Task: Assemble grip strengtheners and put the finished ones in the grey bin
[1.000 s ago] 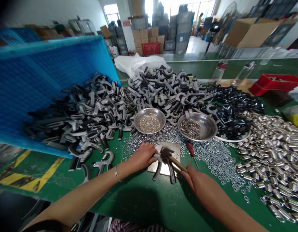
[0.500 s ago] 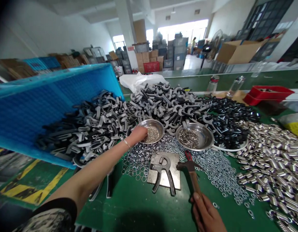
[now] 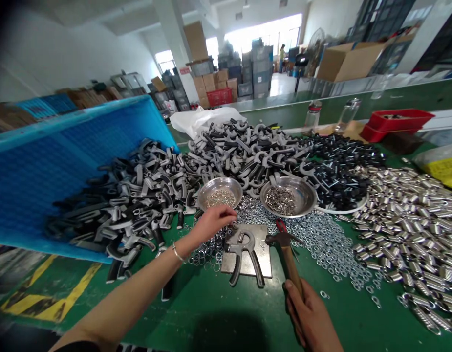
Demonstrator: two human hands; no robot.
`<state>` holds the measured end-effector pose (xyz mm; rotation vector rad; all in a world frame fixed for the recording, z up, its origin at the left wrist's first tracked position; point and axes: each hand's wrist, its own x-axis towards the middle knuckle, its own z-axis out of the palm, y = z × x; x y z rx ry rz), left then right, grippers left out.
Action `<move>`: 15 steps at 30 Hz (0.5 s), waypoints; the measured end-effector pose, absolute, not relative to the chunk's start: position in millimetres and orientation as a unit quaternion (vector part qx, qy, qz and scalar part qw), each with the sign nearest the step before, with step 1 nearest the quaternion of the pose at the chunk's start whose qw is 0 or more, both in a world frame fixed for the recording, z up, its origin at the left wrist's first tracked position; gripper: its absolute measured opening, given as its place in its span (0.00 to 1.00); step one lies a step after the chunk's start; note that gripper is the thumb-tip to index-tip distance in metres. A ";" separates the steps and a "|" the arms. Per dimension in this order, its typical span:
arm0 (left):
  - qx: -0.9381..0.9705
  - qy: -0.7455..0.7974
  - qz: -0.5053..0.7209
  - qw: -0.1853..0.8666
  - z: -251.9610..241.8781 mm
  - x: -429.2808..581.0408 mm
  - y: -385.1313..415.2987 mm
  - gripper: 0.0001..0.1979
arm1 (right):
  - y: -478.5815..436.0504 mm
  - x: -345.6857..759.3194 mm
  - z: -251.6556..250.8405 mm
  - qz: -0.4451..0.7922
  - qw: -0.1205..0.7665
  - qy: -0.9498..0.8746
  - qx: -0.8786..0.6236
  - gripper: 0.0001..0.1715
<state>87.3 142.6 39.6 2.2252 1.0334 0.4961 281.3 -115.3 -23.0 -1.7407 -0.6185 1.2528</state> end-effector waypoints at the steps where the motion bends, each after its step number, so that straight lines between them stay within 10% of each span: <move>1: 0.824 0.377 0.197 0.374 33.6 90.1 131.2 0.09 | -115.7 282.2 -25.9 0.506 0.438 -0.251 -0.700 0.26; 15: 0.874 0.358 0.171 0.280 4.8 103.7 113.3 0.08 | -116.1 283.7 -29.2 0.504 0.432 -0.274 -0.696 0.23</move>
